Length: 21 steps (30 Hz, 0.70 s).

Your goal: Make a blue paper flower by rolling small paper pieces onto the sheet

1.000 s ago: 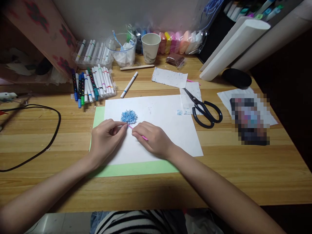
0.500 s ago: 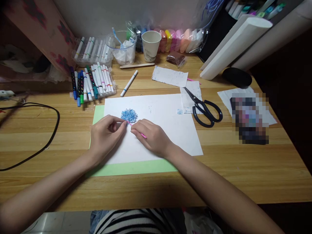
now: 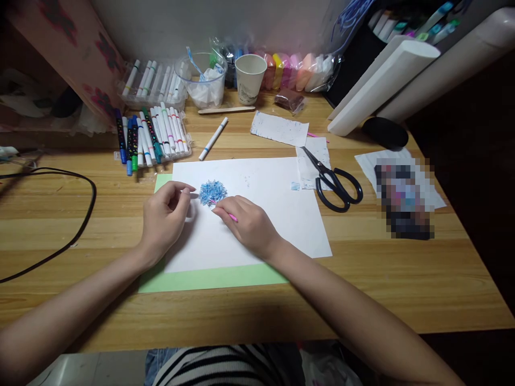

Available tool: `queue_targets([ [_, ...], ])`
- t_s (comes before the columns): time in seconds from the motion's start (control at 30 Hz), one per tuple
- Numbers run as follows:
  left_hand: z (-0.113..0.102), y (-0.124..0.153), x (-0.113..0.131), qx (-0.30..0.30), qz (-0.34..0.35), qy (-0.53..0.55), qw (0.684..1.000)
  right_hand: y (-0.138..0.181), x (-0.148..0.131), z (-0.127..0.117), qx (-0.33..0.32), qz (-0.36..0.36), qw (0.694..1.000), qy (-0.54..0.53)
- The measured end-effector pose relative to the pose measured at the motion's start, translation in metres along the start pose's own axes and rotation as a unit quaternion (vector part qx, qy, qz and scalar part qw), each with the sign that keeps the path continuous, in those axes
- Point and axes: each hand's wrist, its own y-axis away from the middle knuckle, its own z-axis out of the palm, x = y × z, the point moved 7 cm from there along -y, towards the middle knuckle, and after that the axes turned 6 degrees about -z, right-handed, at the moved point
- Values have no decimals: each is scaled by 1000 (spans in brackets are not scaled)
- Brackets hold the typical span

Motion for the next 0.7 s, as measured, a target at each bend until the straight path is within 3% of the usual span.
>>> queue_targets([
  [0.2,1,0,-1,-17,-4,15,1000,-14,-1,6,-42,5,997,61],
  [0.33,1,1,-3,-21,-9,19,1000,-28,9,8,-52,110,992,18],
  [0.5,2,2,-5,-34,-14,17,999,-33,21,5,-88,231,962,-111],
  [0.6,2,2,-6,-36,-16,9,999,-30,22,1,-142,229,954,-128],
  [0.7,1,2,-4,-34,-16,-1,999,-30,18,-4,-144,167,972,-85],
])
